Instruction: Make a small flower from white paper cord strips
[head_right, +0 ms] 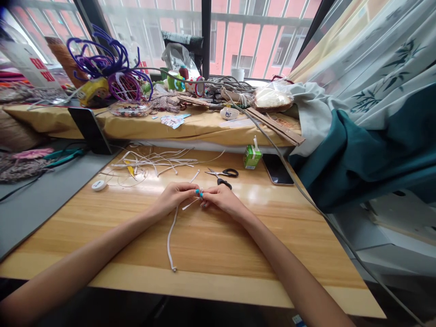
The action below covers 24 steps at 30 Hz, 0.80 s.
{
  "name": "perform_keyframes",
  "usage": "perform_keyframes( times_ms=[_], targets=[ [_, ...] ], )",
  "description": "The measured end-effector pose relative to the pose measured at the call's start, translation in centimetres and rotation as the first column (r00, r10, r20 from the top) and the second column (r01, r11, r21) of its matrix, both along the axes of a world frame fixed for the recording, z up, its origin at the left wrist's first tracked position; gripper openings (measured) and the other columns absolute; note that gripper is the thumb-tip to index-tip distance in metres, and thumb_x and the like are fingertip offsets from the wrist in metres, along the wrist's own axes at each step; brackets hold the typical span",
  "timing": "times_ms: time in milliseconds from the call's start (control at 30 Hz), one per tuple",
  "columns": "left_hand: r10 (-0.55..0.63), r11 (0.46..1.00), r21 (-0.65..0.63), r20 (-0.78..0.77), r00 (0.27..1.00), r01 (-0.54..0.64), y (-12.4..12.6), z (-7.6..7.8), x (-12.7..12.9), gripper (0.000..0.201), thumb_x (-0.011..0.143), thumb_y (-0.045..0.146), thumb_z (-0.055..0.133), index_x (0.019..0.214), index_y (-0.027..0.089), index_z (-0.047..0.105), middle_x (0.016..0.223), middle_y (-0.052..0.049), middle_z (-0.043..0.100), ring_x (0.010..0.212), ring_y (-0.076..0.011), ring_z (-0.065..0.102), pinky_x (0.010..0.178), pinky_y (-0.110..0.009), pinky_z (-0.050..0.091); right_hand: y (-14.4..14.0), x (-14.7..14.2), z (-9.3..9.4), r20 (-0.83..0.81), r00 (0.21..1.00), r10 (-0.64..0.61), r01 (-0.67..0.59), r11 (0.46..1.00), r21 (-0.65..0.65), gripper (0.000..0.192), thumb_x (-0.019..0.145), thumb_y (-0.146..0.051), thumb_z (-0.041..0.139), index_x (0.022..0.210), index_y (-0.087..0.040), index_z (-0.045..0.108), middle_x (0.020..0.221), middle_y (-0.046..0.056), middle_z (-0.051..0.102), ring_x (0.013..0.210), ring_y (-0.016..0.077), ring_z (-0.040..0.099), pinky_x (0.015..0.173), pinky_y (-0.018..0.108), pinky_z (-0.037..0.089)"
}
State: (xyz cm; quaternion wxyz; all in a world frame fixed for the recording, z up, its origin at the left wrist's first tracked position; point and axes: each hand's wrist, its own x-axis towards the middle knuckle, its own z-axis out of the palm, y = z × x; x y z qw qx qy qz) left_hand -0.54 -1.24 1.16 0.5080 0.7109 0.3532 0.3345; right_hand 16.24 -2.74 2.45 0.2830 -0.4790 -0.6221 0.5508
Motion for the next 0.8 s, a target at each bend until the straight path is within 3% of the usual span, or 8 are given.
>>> perform_keyframes(
  times_ms=[333,600,700,800],
  targets=[
    [0.173,0.929,0.355,-0.175,0.969,-0.102,-0.5,-0.4,0.2,0.018,0.078,0.02,0.047,0.074,0.015,0.064,0.074,-0.002,0.06,0.069,-0.0117,0.054,0.065,-0.02,0.04,0.1,0.1,-0.2,0.071,0.995,0.065,-0.066,0.998,0.016,0.025,0.072,-0.031,0.05,0.064,-0.01,0.061,0.056,0.001,0.056,0.054,0.0094,0.05,0.057,0.022,0.036],
    [0.133,0.924,0.377,-0.156,0.979,-0.065,0.5,-0.6,0.1,0.022,0.079,0.013,0.045,0.096,0.016,0.059,0.089,-0.005,0.061,0.083,-0.0133,0.056,0.074,-0.023,0.042,0.1,0.1,-0.3,-0.011,0.998,0.059,-0.059,0.998,-0.038,0.022,0.07,-0.029,0.052,0.073,-0.01,0.063,0.061,0.001,0.057,0.055,0.0083,0.049,0.059,0.023,0.038],
    [0.101,0.911,0.411,-0.169,0.98,-0.023,0.6,-0.6,0.0,0.016,0.077,0.013,0.048,0.088,0.014,0.061,0.086,-0.006,0.061,0.081,-0.0136,0.055,0.074,-0.024,0.042,0.2,0.1,-0.4,-0.046,0.998,0.04,-0.043,0.997,-0.062,0.019,0.07,-0.028,0.052,0.069,-0.011,0.062,0.058,0.0,0.056,0.054,0.0079,0.05,0.059,0.022,0.039],
    [0.144,0.912,0.405,-0.173,0.974,-0.063,0.4,-0.4,-0.1,0.013,0.076,0.01,0.05,0.083,0.014,0.06,0.081,-0.005,0.062,0.076,-0.013,0.056,0.071,-0.023,0.043,0.2,0.1,-0.5,-0.113,0.994,-0.009,-0.001,0.995,-0.095,0.017,0.069,-0.025,0.052,0.072,-0.012,0.063,0.061,0.0,0.058,0.053,0.0071,0.051,0.058,0.022,0.041]
  ],
)
